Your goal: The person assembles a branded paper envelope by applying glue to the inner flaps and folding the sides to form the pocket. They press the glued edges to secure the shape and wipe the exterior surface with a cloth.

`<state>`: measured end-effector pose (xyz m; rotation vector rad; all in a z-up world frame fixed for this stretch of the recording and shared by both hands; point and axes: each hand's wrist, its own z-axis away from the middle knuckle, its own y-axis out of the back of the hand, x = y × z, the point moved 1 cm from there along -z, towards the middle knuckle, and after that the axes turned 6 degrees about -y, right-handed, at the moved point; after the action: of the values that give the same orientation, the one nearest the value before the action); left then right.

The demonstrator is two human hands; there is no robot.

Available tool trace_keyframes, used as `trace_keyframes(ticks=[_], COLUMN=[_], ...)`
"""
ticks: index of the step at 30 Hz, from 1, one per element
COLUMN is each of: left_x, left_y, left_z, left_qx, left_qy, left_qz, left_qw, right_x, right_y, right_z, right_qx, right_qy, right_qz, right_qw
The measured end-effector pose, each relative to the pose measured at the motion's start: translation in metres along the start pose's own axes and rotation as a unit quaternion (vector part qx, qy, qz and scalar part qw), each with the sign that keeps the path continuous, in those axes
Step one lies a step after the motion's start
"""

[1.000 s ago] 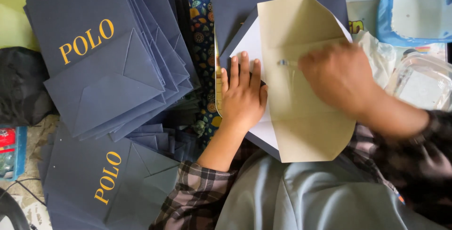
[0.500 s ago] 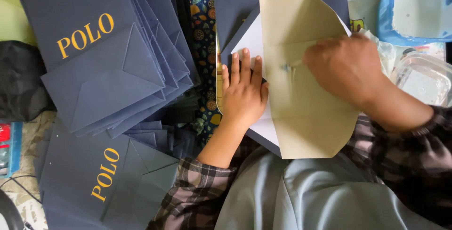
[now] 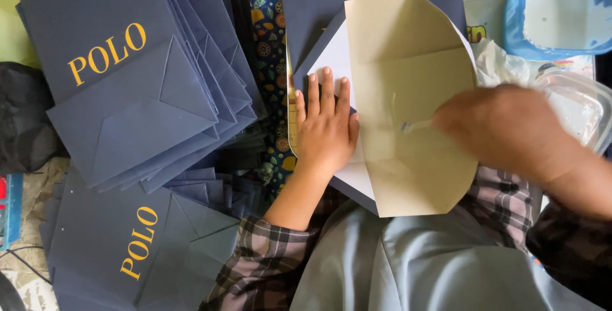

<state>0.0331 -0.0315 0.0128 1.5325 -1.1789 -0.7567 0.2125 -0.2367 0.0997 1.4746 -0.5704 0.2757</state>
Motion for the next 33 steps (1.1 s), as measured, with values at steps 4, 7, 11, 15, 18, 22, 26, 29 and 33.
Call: trace_keyframes(ticks=[4, 7, 11, 15, 18, 22, 26, 29, 33], left_x=[-0.003, -0.003, -0.001, -0.001, -0.001, -0.002, -0.002, -0.003, -0.003], left_y=[-0.001, -0.004, -0.002, 0.006, 0.001, 0.0, -0.001, -0.002, -0.001], left_z=[0.002, -0.001, -0.001, -0.002, -0.001, -0.002, -0.001, -0.001, -0.001], left_qx=[-0.016, -0.019, -0.008, -0.016, -0.028, -0.02, -0.031, -0.034, -0.037], left_qy=[0.002, -0.015, -0.024, -0.024, -0.017, -0.028, -0.026, -0.022, -0.022], left_qz=[0.005, 0.009, -0.009, -0.019, -0.022, -0.027, -0.024, -0.02, -0.015], left_qw=[1.0, 1.0, 1.0, 0.999, 0.999, 0.999, 0.999, 0.999, 0.999], right_x=[0.042, 0.096, 0.16, 0.16, 0.156, 0.149, 0.145, 0.154, 0.172], right_y=[0.019, -0.065, -0.141, -0.127, -0.143, -0.145, -0.151, -0.154, -0.17], right_z=[0.008, 0.04, 0.071, 0.058, 0.058, 0.044, 0.044, 0.052, 0.073], right_qx=[-0.033, 0.06, 0.079, 0.042, 0.054, 0.079, 0.035, 0.045, 0.068], right_qy=[-0.183, -0.239, -0.354, -0.309, -0.327, -0.341, -0.367, -0.365, -0.411], right_qz=[-0.2, -0.327, -0.443, -0.014, 0.131, 0.134, -0.017, -0.12, -0.293], right_qw=[0.962, 0.912, 0.82, 0.95, 0.934, 0.927, 0.929, 0.922, 0.86])
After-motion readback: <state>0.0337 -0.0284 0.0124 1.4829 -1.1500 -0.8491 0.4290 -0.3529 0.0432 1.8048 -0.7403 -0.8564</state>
